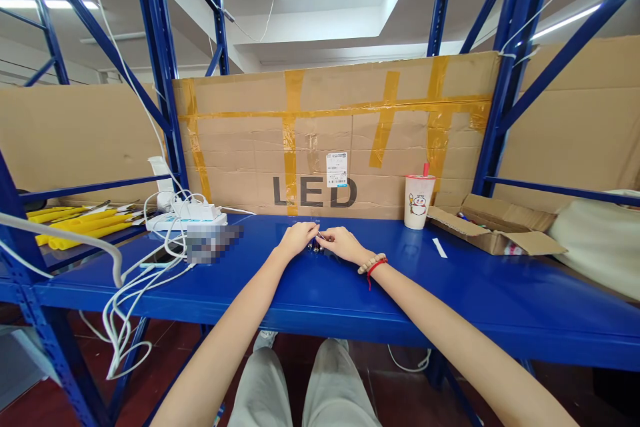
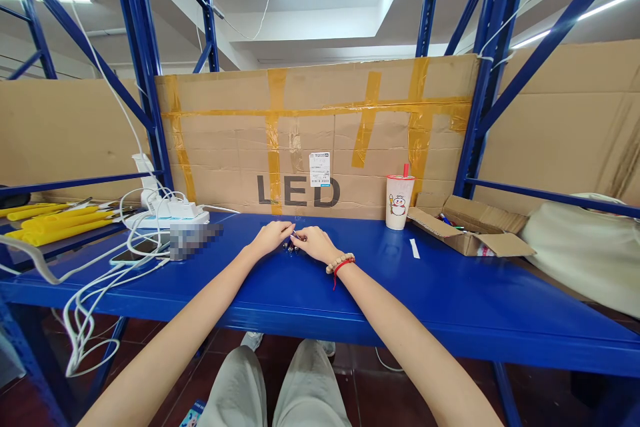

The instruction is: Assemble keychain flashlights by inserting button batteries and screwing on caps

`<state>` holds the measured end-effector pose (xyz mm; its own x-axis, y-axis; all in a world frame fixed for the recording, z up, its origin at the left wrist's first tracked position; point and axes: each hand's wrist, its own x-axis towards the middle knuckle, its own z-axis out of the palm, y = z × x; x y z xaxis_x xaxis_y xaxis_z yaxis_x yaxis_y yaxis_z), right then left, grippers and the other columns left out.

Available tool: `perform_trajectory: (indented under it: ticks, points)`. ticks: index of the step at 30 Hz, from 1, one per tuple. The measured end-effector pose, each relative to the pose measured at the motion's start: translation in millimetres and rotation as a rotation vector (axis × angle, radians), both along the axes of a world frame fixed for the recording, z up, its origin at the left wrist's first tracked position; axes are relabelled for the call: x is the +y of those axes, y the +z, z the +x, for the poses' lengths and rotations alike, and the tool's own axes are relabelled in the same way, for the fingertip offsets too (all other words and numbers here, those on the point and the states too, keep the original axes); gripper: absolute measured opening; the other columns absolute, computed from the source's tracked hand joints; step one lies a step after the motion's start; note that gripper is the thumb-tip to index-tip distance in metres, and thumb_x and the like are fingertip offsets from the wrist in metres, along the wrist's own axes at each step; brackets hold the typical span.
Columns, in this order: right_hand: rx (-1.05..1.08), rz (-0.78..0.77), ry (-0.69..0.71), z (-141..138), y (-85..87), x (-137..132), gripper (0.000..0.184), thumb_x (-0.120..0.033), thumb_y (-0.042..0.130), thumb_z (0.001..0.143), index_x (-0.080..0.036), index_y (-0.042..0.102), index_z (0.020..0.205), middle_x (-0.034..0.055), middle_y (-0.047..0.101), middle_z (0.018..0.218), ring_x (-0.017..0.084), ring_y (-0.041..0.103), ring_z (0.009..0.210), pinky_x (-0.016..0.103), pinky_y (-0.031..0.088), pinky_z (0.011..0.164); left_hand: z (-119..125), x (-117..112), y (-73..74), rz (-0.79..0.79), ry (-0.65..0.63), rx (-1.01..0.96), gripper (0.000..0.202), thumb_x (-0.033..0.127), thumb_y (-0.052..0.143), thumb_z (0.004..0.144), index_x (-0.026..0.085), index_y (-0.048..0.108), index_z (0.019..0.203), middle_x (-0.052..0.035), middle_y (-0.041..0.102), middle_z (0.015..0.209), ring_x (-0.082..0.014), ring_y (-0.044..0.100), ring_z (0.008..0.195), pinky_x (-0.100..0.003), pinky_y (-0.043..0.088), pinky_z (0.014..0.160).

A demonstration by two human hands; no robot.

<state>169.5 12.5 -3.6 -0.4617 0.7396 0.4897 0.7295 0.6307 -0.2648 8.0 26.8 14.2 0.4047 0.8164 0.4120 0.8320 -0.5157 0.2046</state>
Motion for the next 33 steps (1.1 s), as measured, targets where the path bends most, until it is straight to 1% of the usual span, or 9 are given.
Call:
perform_trajectory:
  ticks: [4,9,12,15,18,22,26,30,33]
  points:
    - [0.061,-0.040,0.055,1,-2.1,3,0.036,-0.038,0.040,0.088,-0.017,0.065,0.072,-0.0019,0.060,0.062,0.010,0.048,0.056,0.020,0.031,0.055,1,-3,1.9,-0.014,0.013,0.017,0.035,0.033,0.033,0.092,0.021,0.063,0.079,-0.0053,0.069,0.083,-0.0208,0.062,0.084,-0.023,0.040,0.063]
    - [0.135,-0.060,0.038,-1,-3.0,5,0.036,-0.034,0.042,0.084,-0.015,0.065,0.065,-0.0016,0.059,0.060,0.010,0.046,0.055,0.020,0.033,0.056,2,-6,3.4,0.005,0.019,0.028,0.035,0.033,0.032,0.093,0.021,0.062,0.079,-0.0065,0.069,0.084,-0.0222,0.063,0.083,-0.024,0.040,0.062]
    - [0.187,-0.040,0.042,-2,-2.8,7,0.034,-0.029,0.043,0.081,-0.014,0.062,0.058,-0.0021,0.055,0.054,0.009,0.042,0.052,0.020,0.032,0.054,3,-5,3.3,0.016,0.019,0.032,0.035,0.033,0.032,0.093,0.021,0.061,0.080,-0.0064,0.069,0.085,-0.0225,0.063,0.084,-0.025,0.040,0.062]
    - [0.223,-0.002,0.041,-3,-2.7,9,0.033,-0.025,0.043,0.078,-0.014,0.055,0.049,-0.0034,0.047,0.049,0.008,0.037,0.051,0.020,0.029,0.053,3,-3,1.6,0.023,-0.001,0.017,0.035,0.034,0.030,0.093,0.021,0.060,0.081,-0.0056,0.068,0.088,-0.0224,0.063,0.086,-0.025,0.040,0.062]
    - [0.233,0.020,0.012,-3,-2.4,11,0.032,-0.024,0.043,0.077,-0.015,0.049,0.046,-0.0043,0.040,0.047,0.008,0.033,0.050,0.021,0.027,0.052,3,0,-1.6,0.006,-0.028,-0.037,0.034,0.037,0.029,0.094,0.022,0.058,0.084,-0.0045,0.068,0.090,-0.0217,0.062,0.087,-0.025,0.041,0.064]
    - [0.224,0.044,-0.054,-2,-2.1,12,0.035,-0.027,0.042,0.079,-0.015,0.046,0.047,-0.0032,0.042,0.048,0.009,0.033,0.051,0.021,0.027,0.053,4,4,-5.8,-0.052,-0.035,-0.132,0.034,0.042,0.029,0.093,0.022,0.057,0.091,-0.0043,0.067,0.091,-0.0209,0.062,0.086,-0.027,0.043,0.069]
    - [0.261,0.080,-0.137,4,-2.0,15,0.034,-0.030,0.039,0.082,-0.016,0.048,0.052,-0.0021,0.044,0.051,0.010,0.036,0.051,0.022,0.025,0.052,4,8,-6.8,-0.062,-0.012,-0.187,0.033,0.042,0.030,0.092,0.022,0.056,0.098,-0.0043,0.068,0.090,-0.0212,0.062,0.084,-0.028,0.043,0.070]
    - [0.317,0.087,-0.193,8,-2.7,18,0.034,-0.034,0.039,0.084,-0.016,0.052,0.058,-0.0010,0.047,0.054,0.011,0.037,0.050,0.023,0.024,0.050,4,7,-5.7,-0.064,-0.031,-0.173,0.034,0.044,0.032,0.091,0.022,0.057,0.098,-0.0021,0.067,0.078,-0.0206,0.062,0.078,-0.027,0.042,0.066]
    - [0.337,0.103,-0.183,9,-4.3,21,0.036,-0.037,0.037,0.086,-0.017,0.054,0.061,0.0000,0.050,0.057,0.012,0.040,0.051,0.023,0.026,0.051,4,6,-5.5,-0.074,-0.066,-0.186,0.036,0.047,0.032,0.091,0.022,0.057,0.097,-0.0004,0.064,0.068,-0.0196,0.060,0.069,-0.026,0.039,0.060]
